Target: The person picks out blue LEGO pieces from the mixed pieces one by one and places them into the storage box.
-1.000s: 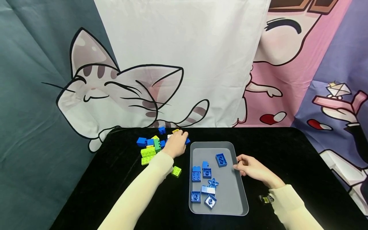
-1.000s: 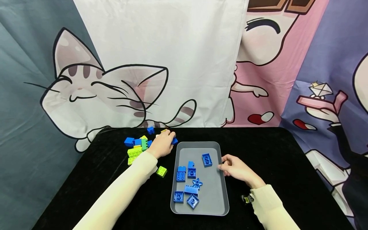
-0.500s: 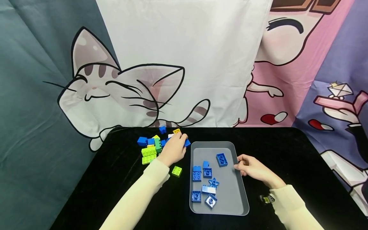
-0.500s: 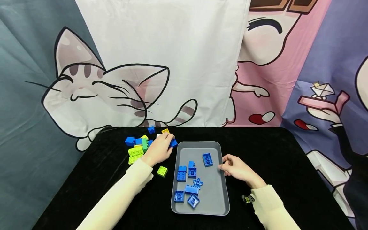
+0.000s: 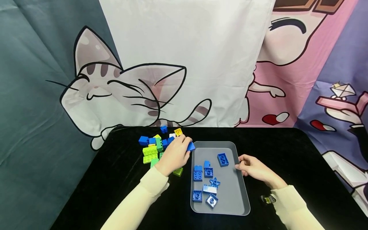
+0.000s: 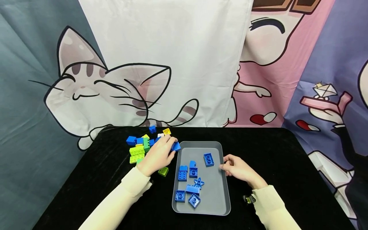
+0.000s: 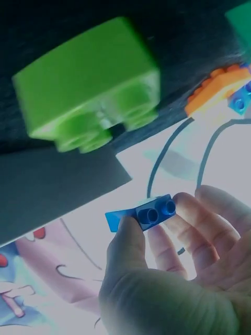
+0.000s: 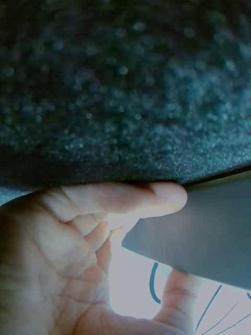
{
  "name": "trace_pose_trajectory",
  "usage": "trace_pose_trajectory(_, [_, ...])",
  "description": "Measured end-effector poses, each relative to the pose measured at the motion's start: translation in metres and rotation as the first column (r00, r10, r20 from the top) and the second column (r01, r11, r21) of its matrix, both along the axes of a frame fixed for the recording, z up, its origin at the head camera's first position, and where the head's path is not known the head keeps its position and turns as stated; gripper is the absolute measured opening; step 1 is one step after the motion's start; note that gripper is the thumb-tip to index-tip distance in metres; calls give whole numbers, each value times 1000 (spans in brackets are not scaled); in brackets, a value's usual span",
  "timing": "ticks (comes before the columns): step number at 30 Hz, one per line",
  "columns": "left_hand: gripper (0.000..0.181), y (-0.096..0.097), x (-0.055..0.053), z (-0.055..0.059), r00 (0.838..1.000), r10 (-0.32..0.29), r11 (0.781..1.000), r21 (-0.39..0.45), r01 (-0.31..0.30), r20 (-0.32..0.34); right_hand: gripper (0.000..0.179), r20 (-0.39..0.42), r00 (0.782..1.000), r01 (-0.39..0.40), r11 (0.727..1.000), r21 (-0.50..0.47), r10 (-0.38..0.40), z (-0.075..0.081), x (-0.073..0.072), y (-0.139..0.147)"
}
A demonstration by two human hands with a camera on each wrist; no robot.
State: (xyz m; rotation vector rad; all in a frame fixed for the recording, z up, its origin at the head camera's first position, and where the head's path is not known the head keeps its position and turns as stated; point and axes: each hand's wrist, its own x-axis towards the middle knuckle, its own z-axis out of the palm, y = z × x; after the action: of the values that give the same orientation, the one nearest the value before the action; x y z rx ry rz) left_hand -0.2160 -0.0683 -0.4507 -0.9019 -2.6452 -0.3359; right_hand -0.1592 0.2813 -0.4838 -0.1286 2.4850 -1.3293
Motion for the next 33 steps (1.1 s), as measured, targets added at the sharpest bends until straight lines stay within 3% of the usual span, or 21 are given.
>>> trace_pose_trajectory(12, [37,15,20,-1,998,-56,998,-42,56,7,35,-5,1000,-5,1000,4,5,3,0,-2])
trace_pose_trajectory(29, [39,24,33,-2,994,-99,992,-80,101,35,35,-11,1000,-7,1000,0,7,2,0,-1])
trace_pose_trajectory(33, [60,24,36,-4,991,-92,990,-102,101,94,35,-10,1000,-9,1000,-2,9,2,0,-1])
